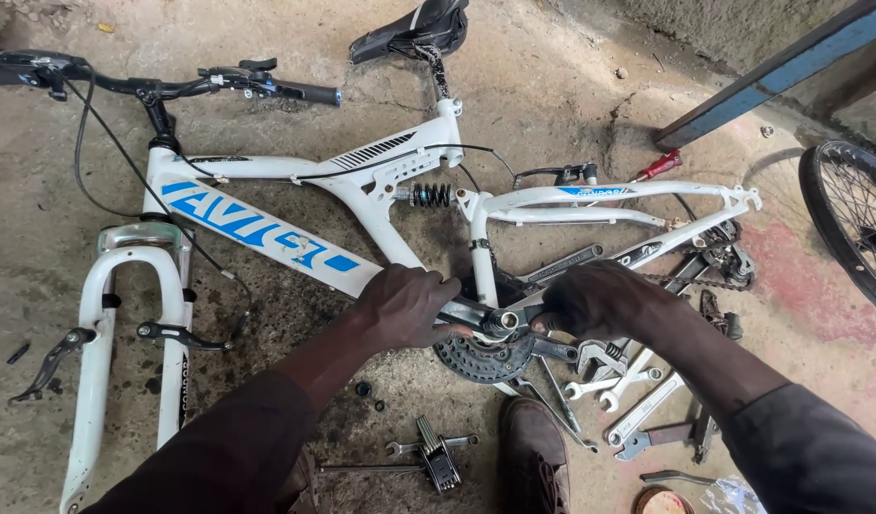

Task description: Repairing a bicycle by adjusting and tightening components of the crankset and bottom bracket using wrenches.

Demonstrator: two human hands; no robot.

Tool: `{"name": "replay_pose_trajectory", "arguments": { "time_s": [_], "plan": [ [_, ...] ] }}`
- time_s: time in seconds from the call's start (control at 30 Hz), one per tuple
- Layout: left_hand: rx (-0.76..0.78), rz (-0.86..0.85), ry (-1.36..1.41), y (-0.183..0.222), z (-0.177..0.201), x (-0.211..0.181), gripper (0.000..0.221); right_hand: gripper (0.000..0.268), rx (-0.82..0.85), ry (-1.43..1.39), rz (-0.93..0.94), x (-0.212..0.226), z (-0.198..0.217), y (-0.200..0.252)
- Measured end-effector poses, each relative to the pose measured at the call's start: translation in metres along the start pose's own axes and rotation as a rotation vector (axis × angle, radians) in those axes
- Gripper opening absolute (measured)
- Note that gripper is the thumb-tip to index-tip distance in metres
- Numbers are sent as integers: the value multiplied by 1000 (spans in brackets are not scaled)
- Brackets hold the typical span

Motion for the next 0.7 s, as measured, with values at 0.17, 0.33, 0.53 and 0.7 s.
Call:
{"name": "replay_pose_trajectory", "arguments": {
  "time_s": [0.17, 0.33, 0.53, 0.7],
  "plan": [
    [42, 66, -5, -2, 1, -1, 62, 41, -90, -268, 79, -14, -19, -3],
    [48, 124, 20, 4, -2, -8, 61, 44, -361, -399, -4, -17, -93, 18],
    [279, 216, -20, 3, -21, -16, 76, 63, -556, -651, -388, 40, -128, 50],
    [79, 199, 4, 6, -20, -12, 75, 57, 53, -1108, -198, 13, -103, 33]
  ]
}}
Point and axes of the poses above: each hand's wrist, its own y-axis away from the middle knuckle, its own z-axis out of the back of the hand, x = y × z, the point moved 4 cm from there along -y, towards the middle knuckle, and after that the axes turned 12 degrees about -y, right-handed, at the moved point
